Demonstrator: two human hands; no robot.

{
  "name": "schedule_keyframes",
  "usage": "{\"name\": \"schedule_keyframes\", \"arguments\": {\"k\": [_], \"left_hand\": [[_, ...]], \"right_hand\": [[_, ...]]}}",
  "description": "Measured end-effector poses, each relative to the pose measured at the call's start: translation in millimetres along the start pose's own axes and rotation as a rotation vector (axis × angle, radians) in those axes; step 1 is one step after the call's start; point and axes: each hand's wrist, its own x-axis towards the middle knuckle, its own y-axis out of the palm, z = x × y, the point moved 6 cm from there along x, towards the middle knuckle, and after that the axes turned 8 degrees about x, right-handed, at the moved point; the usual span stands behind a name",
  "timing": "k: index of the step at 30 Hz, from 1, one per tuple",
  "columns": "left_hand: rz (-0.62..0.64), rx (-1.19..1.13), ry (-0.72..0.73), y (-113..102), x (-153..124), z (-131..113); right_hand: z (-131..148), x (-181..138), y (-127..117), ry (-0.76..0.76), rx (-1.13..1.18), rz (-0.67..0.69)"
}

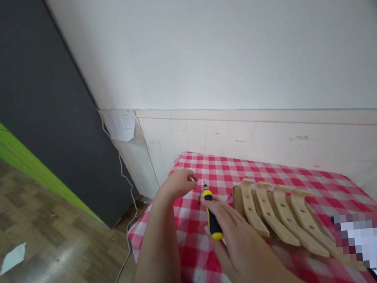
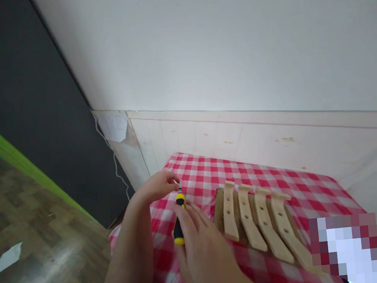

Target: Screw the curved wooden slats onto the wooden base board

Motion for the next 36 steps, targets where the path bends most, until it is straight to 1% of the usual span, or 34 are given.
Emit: {"name": "schedule_keyframes", "arguments": {"k": [2, 4, 6, 9, 14, 18, 23, 27, 32, 36], "left_hand": [[0.169, 0.131, -0.026, 13.9, 5.7, 7.6], [0.300, 0.185, -0.087, 24.7, 8.3, 12.0], [0.394, 0.235, -0.125, 33.2, 9.1, 12.2], [0.476, 0.252, -0.112, 44.6, 10.9, 9.6], [0.503, 0.220, -0.132, 59.9, 18.9, 15.1], [0.488, 0.258, -0.126, 64.9, 23.7, 14.6], [0.448, 0.359, -0.091, 64.2, 26.0, 9.2], [0.412, 0.423, -0.069, 61.4, 26.5, 8.1], [0.391, 0.476, -0.072, 55.8, 24.3, 6.7], [0.388, 0.496, -0.082, 55.8, 23.1, 6.1]], "right_hand": [[-8.8, -7.5, 28.5, 0.013, 0.020, 0.002], [-21.9, -13.5, 53.6, 0.059, 0.045, 0.030], [-36.4, -17.6, 71.8, 0.125, 0.073, 0.046], [-53.0, -20.0, 87.9, 0.193, 0.098, 0.065], [-68.1, -19.3, 91.9, 0.236, 0.097, -0.020], [-74.9, -19.4, 93.1, 0.248, 0.129, -0.051], [-75.1, -18.2, 93.5, 0.250, 0.163, -0.051], [-74.6, -16.0, 92.4, 0.266, 0.253, -0.066], [-77.7, -14.6, 88.0, 0.308, 0.356, -0.123], [-81.3, -14.3, 88.6, 0.341, 0.431, -0.125]]}}
